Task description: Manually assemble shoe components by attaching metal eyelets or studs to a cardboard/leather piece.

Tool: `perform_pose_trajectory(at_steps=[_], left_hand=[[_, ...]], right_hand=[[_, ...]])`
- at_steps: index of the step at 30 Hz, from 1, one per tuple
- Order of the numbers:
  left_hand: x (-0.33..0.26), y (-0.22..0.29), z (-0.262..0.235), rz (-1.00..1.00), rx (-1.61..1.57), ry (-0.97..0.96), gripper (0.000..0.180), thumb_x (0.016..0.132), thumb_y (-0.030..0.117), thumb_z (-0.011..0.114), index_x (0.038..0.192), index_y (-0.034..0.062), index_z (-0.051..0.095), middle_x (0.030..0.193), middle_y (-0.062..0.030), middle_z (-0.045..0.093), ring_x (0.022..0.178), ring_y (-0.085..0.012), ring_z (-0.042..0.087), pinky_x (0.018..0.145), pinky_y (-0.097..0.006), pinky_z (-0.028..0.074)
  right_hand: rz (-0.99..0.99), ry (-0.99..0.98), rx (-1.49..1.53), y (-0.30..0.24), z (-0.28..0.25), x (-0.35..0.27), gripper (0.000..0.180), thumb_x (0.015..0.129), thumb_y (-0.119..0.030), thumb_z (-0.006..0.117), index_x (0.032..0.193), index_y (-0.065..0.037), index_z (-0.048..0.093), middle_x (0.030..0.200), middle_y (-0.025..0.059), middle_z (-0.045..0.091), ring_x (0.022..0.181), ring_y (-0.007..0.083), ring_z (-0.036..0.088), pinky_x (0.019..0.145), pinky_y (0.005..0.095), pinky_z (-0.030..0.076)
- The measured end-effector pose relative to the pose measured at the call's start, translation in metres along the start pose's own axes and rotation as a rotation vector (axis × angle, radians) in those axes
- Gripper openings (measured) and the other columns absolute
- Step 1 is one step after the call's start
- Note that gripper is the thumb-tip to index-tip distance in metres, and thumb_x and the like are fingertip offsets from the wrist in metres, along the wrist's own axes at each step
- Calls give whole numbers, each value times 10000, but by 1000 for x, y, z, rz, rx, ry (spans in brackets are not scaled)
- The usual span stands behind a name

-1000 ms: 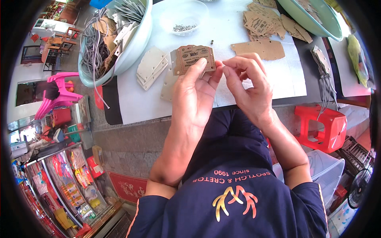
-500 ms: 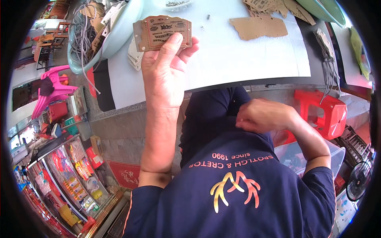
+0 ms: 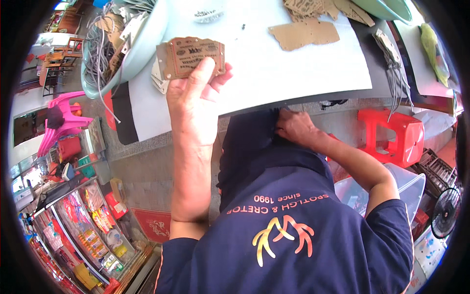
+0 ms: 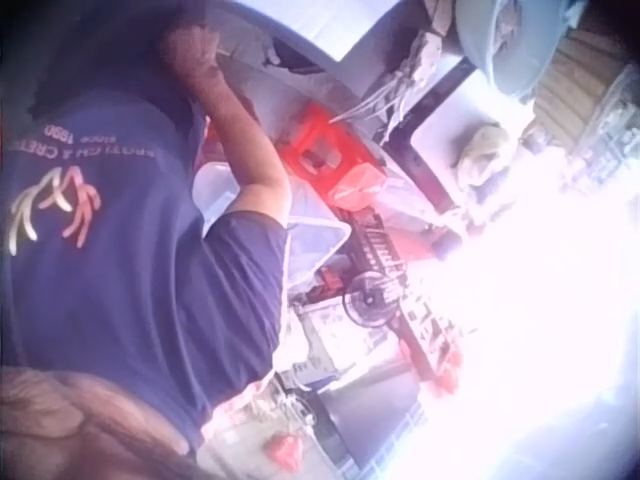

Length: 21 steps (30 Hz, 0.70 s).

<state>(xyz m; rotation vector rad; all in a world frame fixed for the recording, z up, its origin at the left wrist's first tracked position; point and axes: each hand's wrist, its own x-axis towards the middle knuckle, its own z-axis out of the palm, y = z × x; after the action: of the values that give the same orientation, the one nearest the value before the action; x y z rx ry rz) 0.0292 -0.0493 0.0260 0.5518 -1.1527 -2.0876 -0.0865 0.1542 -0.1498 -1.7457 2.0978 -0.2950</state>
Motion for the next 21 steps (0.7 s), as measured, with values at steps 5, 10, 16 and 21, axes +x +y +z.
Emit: perform_pose_trajectory(at_steps=[5, 10, 16, 21], left_hand=[[-2, -2, 6, -2, 10, 19, 224, 893, 101, 615, 1098, 11, 611, 982, -80, 669, 859, -193, 649, 779, -331, 537], [-6, 0, 10, 9, 42, 22, 213, 903, 95, 601, 1098, 12, 608, 975, -82, 666, 850, -194, 650, 770, -327, 535], [-3, 1, 14, 6, 25, 31, 154, 901, 57, 614, 1037, -13, 624, 944, -99, 669, 803, -188, 658, 754, -332, 547], [-3, -1, 16, 32, -14, 19, 147, 903, 48, 607, 1038, -8, 622, 944, -98, 667, 803, -194, 660, 757, -340, 549]], right_hand=[[87, -105, -65, -9, 7, 8, 139, 800, -226, 613, 810, -110, 688, 988, 136, 606, 777, 329, 663, 672, 451, 545], [136, 0, 148, -14, -4, -4, 124, 798, -206, 614, 818, -101, 677, 954, 139, 618, 760, 345, 651, 666, 441, 532], [-167, -154, 753, -40, -95, -15, 129, 879, -171, 610, 880, -50, 654, 831, 99, 638, 731, 255, 640, 665, 372, 523], [45, -135, 1507, -64, -178, -2, 214, 957, -198, 587, 1002, 7, 628, 804, 17, 607, 602, 36, 507, 530, 191, 418]])
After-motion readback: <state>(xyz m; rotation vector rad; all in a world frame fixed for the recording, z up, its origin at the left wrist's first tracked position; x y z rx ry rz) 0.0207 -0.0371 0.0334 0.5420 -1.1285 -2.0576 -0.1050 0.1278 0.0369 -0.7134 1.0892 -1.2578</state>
